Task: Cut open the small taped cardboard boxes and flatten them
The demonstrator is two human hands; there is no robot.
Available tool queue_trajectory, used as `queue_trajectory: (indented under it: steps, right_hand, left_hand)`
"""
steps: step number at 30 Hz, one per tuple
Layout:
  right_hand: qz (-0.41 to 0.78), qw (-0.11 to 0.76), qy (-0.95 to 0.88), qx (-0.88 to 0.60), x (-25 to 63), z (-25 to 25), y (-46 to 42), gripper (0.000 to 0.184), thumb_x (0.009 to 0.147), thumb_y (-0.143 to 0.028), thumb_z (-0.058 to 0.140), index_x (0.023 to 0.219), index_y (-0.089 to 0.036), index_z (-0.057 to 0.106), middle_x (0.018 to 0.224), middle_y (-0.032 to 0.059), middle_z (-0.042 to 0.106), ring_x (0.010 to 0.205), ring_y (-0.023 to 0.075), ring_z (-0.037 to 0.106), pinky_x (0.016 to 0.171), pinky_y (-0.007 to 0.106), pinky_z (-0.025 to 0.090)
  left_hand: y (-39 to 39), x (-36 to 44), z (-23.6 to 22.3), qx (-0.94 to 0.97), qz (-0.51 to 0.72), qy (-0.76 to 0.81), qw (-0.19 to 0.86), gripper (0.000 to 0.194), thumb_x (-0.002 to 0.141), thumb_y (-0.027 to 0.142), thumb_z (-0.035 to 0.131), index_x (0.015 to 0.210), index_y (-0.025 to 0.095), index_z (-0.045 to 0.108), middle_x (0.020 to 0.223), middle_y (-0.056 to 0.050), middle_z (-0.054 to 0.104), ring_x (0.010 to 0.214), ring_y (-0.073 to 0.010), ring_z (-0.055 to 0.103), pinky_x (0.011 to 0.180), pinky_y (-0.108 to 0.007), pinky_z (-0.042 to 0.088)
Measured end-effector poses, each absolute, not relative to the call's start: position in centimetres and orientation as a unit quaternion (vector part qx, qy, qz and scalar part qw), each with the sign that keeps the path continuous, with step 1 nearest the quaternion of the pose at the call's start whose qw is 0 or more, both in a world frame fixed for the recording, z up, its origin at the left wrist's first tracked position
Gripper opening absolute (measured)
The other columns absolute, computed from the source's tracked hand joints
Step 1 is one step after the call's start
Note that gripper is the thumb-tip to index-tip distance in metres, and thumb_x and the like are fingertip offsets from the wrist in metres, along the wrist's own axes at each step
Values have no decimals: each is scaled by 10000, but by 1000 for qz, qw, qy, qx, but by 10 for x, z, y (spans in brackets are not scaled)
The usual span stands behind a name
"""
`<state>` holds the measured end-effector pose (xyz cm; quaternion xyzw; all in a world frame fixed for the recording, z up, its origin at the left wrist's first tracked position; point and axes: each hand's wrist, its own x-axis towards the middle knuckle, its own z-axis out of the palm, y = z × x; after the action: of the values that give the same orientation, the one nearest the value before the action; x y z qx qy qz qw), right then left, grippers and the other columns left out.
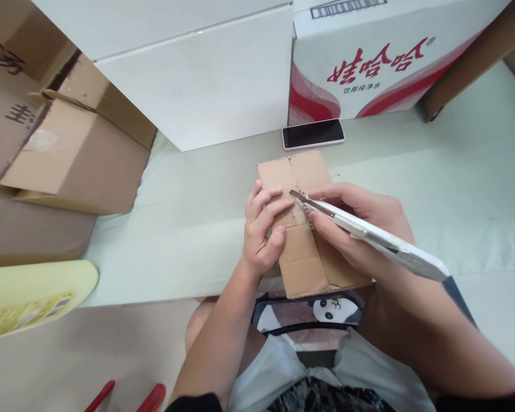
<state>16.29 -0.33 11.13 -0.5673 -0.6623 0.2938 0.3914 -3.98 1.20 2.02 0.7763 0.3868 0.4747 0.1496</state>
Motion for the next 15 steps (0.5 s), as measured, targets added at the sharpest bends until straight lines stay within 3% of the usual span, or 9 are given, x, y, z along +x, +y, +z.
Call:
queue_trajectory:
  steps: [5,10,15]
  right_hand:
    - [287,382,-673,-565,162,111,-3,171,870,-246,718,1009,-259,816,867,26,852,712,186,765,711,312,592]
    - [279,376,-679,-565,161,112,-2,161,861,-257,721,989,-261,818,893,30,859,719,195,773,709,321,593]
    - [272,379,-680,-566,161,112,-2,144,861,-256,732,979,-266,814,854,23,848,689,187,749,693,313,575]
  left_hand:
    - [13,-36,15,769,486,385,155,424,1101,513,388,1367,291,635,1461,-93,628,1524,-333,525,1333,-663,343]
    - [12,-27,1,699,573,370,215,252,1069,508,496,1201,300,443,1379,-85,665,1557,-294,482,1319,-673,340]
    - [11,-27,-3,704,553,392,210,280,1068,554,454,1131,297,361,1384,-102,645,1576,-302,459,1305,-690,338]
